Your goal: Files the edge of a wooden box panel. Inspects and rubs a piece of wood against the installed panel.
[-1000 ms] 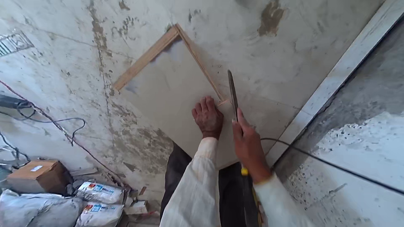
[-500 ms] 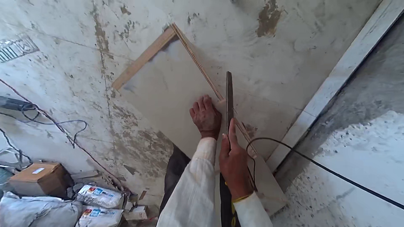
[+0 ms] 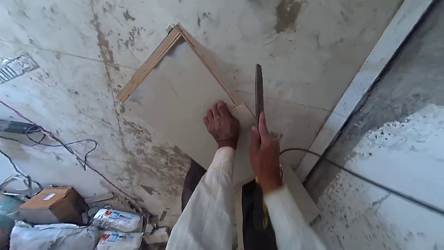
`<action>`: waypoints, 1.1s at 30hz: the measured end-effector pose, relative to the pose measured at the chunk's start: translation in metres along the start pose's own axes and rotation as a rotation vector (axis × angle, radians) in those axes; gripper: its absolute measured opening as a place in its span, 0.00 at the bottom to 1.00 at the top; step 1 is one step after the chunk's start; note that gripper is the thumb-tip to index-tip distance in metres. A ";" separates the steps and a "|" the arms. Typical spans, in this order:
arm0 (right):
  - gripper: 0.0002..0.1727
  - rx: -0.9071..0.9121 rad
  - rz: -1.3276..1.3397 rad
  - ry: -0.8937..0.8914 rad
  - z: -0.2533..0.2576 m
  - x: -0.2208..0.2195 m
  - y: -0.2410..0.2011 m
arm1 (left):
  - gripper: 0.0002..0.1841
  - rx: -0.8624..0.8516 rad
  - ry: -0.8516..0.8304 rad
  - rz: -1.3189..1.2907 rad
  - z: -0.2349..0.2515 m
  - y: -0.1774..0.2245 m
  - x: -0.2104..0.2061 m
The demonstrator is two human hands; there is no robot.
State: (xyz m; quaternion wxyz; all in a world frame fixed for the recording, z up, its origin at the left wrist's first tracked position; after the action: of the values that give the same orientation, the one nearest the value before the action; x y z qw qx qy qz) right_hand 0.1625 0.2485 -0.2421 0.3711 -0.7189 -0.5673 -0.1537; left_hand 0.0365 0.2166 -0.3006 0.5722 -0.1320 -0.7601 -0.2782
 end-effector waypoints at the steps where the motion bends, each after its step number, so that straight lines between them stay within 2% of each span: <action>1: 0.31 0.048 0.018 0.051 -0.011 -0.001 -0.003 | 0.14 0.006 0.018 -0.003 0.006 0.000 0.000; 2: 0.31 0.067 0.028 0.071 -0.023 -0.007 -0.005 | 0.14 0.016 0.029 -0.005 0.013 -0.001 -0.001; 4: 0.31 0.020 0.010 0.003 -0.037 -0.017 0.001 | 0.16 0.036 -0.051 -0.006 0.002 -0.005 0.000; 7: 0.31 -0.042 0.045 -0.084 0.005 -0.009 0.002 | 0.16 0.020 -0.010 -0.009 0.003 -0.003 -0.001; 9: 0.31 -0.011 0.061 -0.041 -0.012 0.000 -0.001 | 0.16 0.020 -0.020 -0.020 0.000 0.000 0.002; 12: 0.31 0.021 0.091 -0.017 -0.034 -0.015 -0.004 | 0.15 0.027 -0.019 -0.004 0.007 -0.004 0.000; 14: 0.31 -0.032 0.053 -0.117 -0.017 -0.014 0.003 | 0.16 0.025 -0.060 0.003 -0.006 -0.007 0.001; 16: 0.30 -0.046 0.040 -0.161 0.005 0.001 0.001 | 0.16 0.006 -0.018 -0.005 -0.002 -0.002 0.001; 18: 0.30 0.012 0.005 -0.121 -0.015 0.010 -0.008 | 0.15 0.011 -0.005 -0.013 0.002 -0.001 0.001; 21: 0.31 0.018 -0.014 -0.064 -0.037 -0.006 -0.011 | 0.15 0.027 -0.033 0.003 0.002 -0.005 0.000; 23: 0.32 -0.036 -0.042 -0.137 -0.015 -0.014 -0.008 | 0.16 0.020 -0.049 0.013 -0.001 -0.004 -0.002; 26: 0.31 -0.115 -0.060 -0.241 0.013 0.000 -0.010 | 0.16 0.015 -0.041 -0.007 0.002 -0.004 -0.002; 28: 0.31 -0.084 -0.038 -0.213 -0.007 0.010 -0.014 | 0.16 0.018 -0.035 -0.017 0.004 -0.004 -0.001; 31: 0.32 -0.024 -0.051 -0.120 -0.030 0.000 -0.014 | 0.16 0.037 -0.049 -0.015 0.010 -0.004 -0.002; 33: 0.32 -0.053 -0.102 -0.185 -0.019 -0.007 -0.006 | 0.17 0.032 -0.078 0.004 0.000 -0.005 -0.001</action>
State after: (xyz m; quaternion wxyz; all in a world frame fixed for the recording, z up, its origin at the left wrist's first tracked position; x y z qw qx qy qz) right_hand 0.1581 0.2305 -0.2317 0.2896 -0.7098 -0.6307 -0.1204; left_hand 0.0344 0.2124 -0.3032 0.5448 -0.1350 -0.7859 -0.2594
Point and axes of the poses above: each hand's wrist, its own z-axis towards the middle knuckle, its own x-axis out of the back of the hand, y = z × x, the point moved 7 cm from there along z, towards the middle knuckle, and after that the axes turned 2 degrees about -x, right-handed, at the moved point
